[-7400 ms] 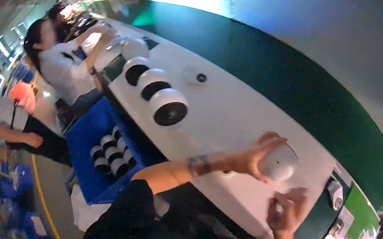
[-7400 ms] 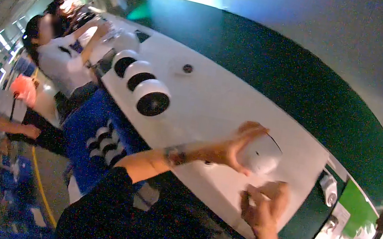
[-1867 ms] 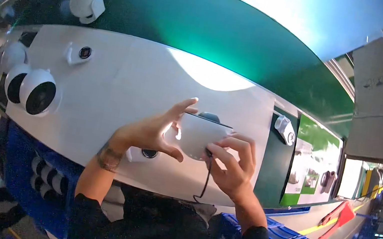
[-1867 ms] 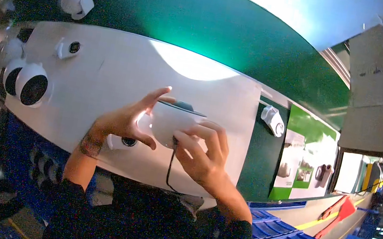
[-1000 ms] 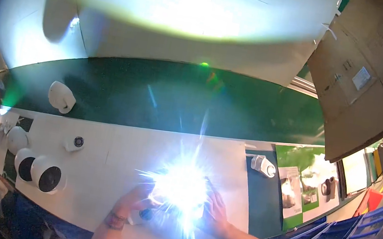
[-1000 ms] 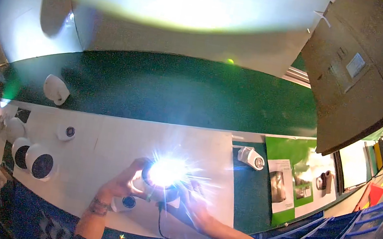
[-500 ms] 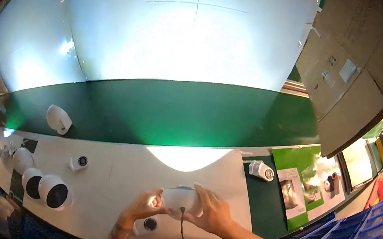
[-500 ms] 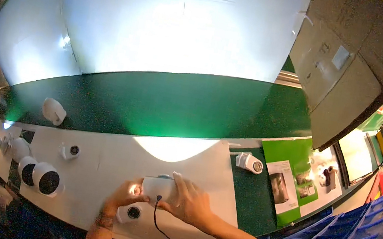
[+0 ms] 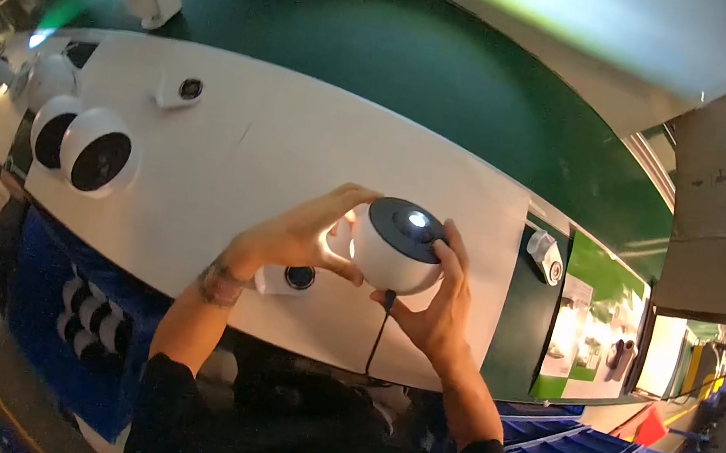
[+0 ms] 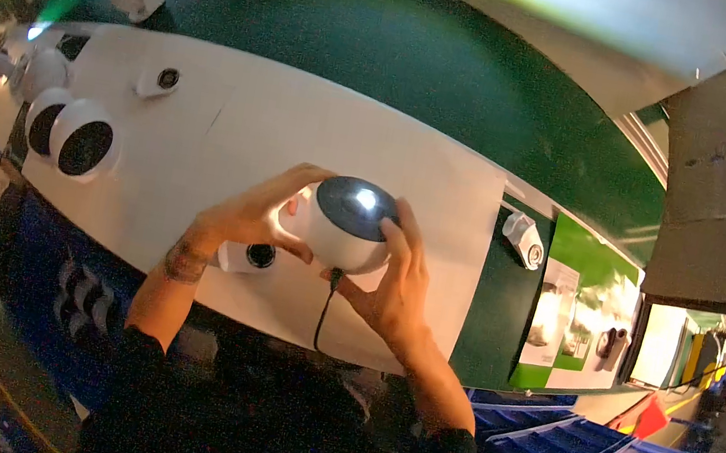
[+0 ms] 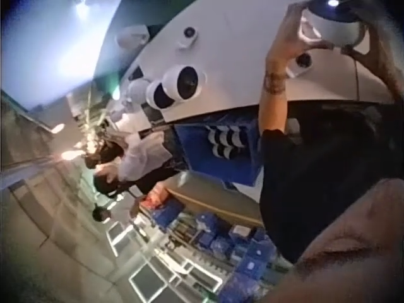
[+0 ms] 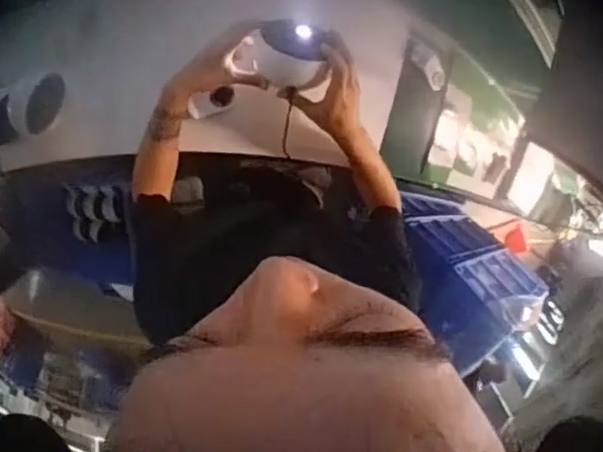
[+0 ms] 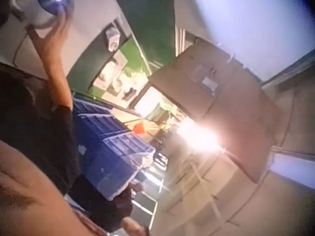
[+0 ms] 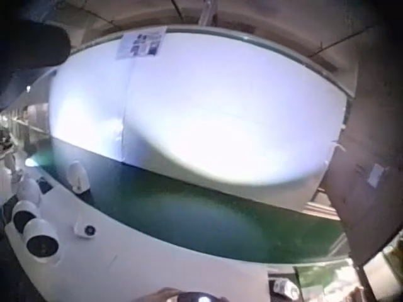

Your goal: Testing the light projection quality and electronic functionality of dome-shaped projector units on an assembly line.

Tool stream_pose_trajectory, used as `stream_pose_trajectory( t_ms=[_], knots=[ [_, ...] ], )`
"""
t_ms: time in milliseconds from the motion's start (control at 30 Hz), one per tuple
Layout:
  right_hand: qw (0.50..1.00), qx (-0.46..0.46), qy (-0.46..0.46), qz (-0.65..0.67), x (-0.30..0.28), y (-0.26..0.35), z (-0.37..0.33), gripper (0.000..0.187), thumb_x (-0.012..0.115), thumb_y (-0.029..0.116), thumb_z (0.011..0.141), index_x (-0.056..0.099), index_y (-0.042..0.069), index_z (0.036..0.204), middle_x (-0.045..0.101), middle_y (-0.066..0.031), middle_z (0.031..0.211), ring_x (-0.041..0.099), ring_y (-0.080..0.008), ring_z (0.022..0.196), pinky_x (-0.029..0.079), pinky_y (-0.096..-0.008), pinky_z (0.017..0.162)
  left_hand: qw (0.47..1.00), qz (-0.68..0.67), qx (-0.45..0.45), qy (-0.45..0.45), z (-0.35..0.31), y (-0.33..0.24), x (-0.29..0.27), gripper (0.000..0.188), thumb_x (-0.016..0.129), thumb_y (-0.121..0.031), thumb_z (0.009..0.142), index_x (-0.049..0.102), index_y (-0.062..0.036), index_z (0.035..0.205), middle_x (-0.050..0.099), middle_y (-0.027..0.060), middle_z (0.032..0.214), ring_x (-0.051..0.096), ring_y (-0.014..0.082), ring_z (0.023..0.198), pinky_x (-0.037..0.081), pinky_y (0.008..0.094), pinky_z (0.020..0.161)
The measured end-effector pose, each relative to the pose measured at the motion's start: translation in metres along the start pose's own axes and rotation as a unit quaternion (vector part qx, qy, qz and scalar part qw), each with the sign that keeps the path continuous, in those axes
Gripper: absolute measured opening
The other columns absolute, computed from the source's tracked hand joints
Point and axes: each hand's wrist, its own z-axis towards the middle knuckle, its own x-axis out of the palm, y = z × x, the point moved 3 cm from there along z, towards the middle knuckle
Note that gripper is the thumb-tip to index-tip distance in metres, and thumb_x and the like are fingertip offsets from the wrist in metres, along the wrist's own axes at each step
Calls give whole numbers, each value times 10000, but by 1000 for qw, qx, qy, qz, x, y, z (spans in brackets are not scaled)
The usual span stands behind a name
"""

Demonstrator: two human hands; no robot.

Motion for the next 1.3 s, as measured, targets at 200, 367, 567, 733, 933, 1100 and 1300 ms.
stream_pose_trajectory(
  t_ms=[200,367,567,733,933,1100,1300],
  knots=[
    [1000,6,20,-8,0,-1,1,1094,1004,334,647,340,63,1474,385,-366,1562,505,-521,1375,494,-549,1107,984,170,-9,-43,-55,-13,-15,1095,958,-437,664,433,-51,1544,488,150,1548,491,323,1396,428,463,1149],
    [1000,2,11,5,2,-6,-2,1112,1008,341,641,334,67,1483,387,-362,1566,507,-525,1375,500,-549,1102,955,275,-39,-99,-120,-15,-6,861,932,-367,698,572,-49,1412,549,144,1478,479,361,1416,395,487,1176],
    [1000,-5,6,2,-1,-6,1,1115,1015,338,626,350,81,1484,400,-356,1559,512,-519,1372,512,-542,1088,940,295,-38,-167,-121,-4,4,639,884,-168,726,632,-51,1302,600,116,1411,540,361,1344,438,475,1134],
    [998,-4,23,-60,-11,-2,8,1077,1000,409,619,424,53,1457,512,-297,1491,576,-460,1315,535,-523,1042,936,305,-45,-173,-111,-2,-7,583,873,-141,742,638,-40,1266,608,118,1392,579,357,1266,463,486,1076],
    [996,-14,41,-77,-20,-1,18,1041,985,454,627,467,53,1437,589,-218,1413,622,-409,1222,501,-504,1025,931,334,-29,-145,-99,-7,-14,626,888,-164,729,627,-30,1282,596,133,1413,559,365,1295,461,484,1087],
    [999,-2,39,-38,-18,-4,20,1015,985,453,628,482,55,1414,603,-204,1381,612,-404,1233,497,-500,1031,963,215,-10,-159,-79,-20,-18,735,913,-270,746,591,-35,1364,571,155,1460,509,382,1385,437,482,1148],
    [999,-4,25,-23,-13,-7,17,1009,982,462,644,480,44,1413,596,-218,1378,611,-409,1229,511,-497,1028,977,207,-15,-50,-59,-28,-24,884,932,-314,725,523,-63,1468,553,144,1498,484,376,1426,393,462,1201]
  ],
)
